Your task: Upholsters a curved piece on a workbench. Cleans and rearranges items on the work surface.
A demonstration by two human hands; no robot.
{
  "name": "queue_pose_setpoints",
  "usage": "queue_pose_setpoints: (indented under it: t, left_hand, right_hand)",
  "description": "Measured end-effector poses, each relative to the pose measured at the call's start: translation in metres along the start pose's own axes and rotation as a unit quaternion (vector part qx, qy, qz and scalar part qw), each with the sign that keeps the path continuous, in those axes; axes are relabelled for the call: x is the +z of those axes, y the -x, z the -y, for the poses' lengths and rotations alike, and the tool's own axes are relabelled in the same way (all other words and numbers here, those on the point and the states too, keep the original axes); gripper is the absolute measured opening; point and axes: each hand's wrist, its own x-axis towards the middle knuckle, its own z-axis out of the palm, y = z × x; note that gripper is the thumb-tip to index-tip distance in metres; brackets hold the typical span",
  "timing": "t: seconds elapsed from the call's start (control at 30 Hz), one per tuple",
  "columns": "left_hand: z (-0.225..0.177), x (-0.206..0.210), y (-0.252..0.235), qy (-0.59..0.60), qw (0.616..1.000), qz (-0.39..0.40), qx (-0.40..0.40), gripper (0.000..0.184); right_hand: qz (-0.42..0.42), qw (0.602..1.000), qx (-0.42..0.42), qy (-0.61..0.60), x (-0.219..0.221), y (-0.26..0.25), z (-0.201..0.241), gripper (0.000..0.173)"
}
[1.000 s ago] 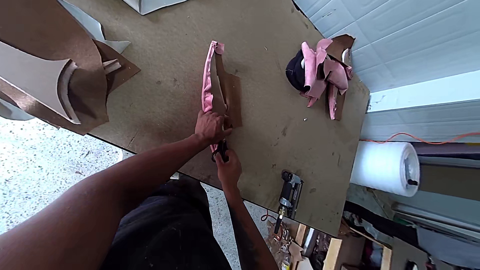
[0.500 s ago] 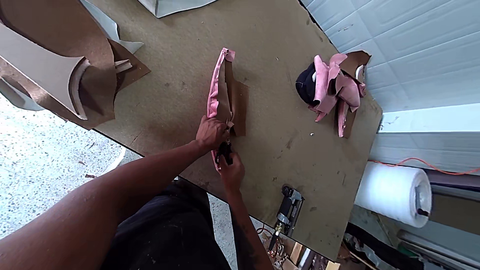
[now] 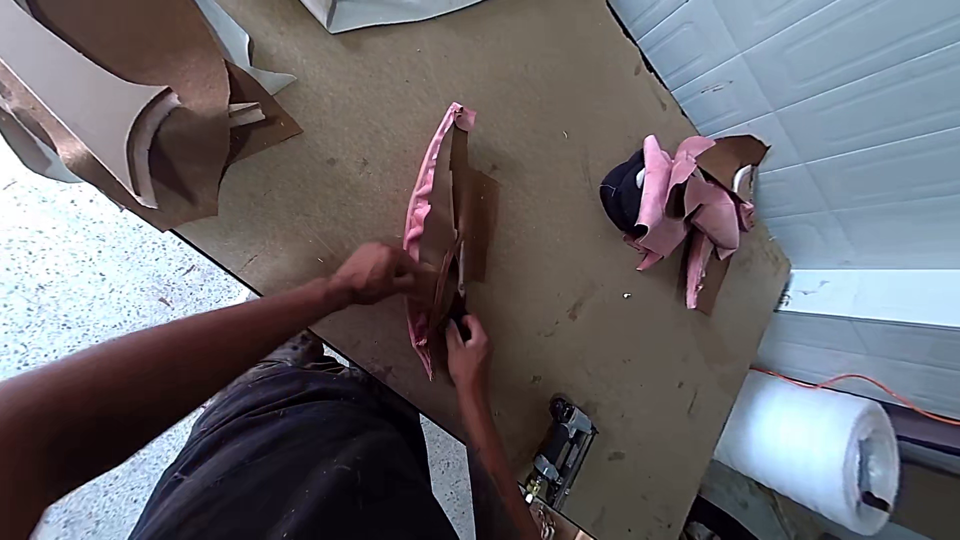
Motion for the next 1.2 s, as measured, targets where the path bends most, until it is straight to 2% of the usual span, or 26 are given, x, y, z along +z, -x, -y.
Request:
queue_pose_setpoints:
  t: [0.13,0.17,0.2,0.3,0.4,0.47,0.57,0.7,0.8,0.9,0.97,1.03,1.1,1.2]
  left_hand:
    - [0.055,-0.055,0.028,-0.11,0.982,-0.082,-0.133,0.026]
    - [0.065,-0.067,0.023,-0.162,0.968,-0.11,-0.158,0.028]
    - [0.069,-0.076,0.013,-0.202,0.953,-0.134,-0.18,0.037]
    - [0.04,-0.074,-0.044,-0.213,0.931,-0.193,-0.223,0.071]
    - [-0.012,-0.029,-0.112,-0.164,0.936,-0.165,-0.265,0.098]
    - [-0.029,0.004,-0.144,-0.169,0.937,-0.15,-0.268,0.107]
    - [-0.047,0.026,-0.169,-0.181,0.954,-0.135,-0.199,0.1]
    - [-0.044,0.031,-0.151,-0.149,0.988,0.03,0.01,0.099]
    - [-0.026,0.028,-0.122,-0.171,0.967,0.128,0.142,0.099]
    - [-0.017,0.022,-0.087,-0.206,0.943,0.146,0.216,0.091]
    - [-0.019,0.018,-0.065,-0.196,0.947,0.105,0.232,0.061]
    - [-0.033,0.024,-0.035,-0.167,0.963,0.014,0.209,0.03]
    - [-0.048,0.046,0.0,-0.144,0.975,-0.059,0.159,0.028]
    - [-0.061,0.095,0.035,-0.147,0.983,-0.082,0.072,0.044]
  right_hand:
    - [0.016,0.995,0.034,-0.089,-0.042,0.015,-0.07,0.041]
    - [0.014,0.991,0.05,-0.122,-0.051,0.016,-0.088,0.04]
    - [0.012,0.985,0.064,-0.159,-0.06,0.017,-0.105,0.039]
    - [0.017,0.97,0.076,-0.23,-0.082,0.012,-0.131,0.028]
    - [0.026,0.97,0.073,-0.229,-0.098,0.001,-0.126,0.023]
    - [0.044,0.97,0.069,-0.228,-0.105,-0.002,-0.117,0.026]
    - [0.091,0.96,0.068,-0.255,-0.112,-0.003,-0.118,0.031]
    - [0.184,0.928,0.103,-0.305,-0.112,0.018,-0.142,0.043]
    - [0.258,0.893,0.159,-0.332,-0.104,0.043,-0.151,0.047]
    - [0.325,0.86,0.201,-0.339,-0.089,0.066,-0.145,0.047]
    - [0.338,0.848,0.207,-0.352,-0.078,0.07,-0.134,0.049]
    - [0.339,0.844,0.197,-0.365,-0.069,0.065,-0.121,0.048]
    - [0.335,0.848,0.192,-0.362,-0.06,0.056,-0.107,0.044]
    - [0.325,0.852,0.198,-0.361,-0.052,0.047,-0.094,0.045]
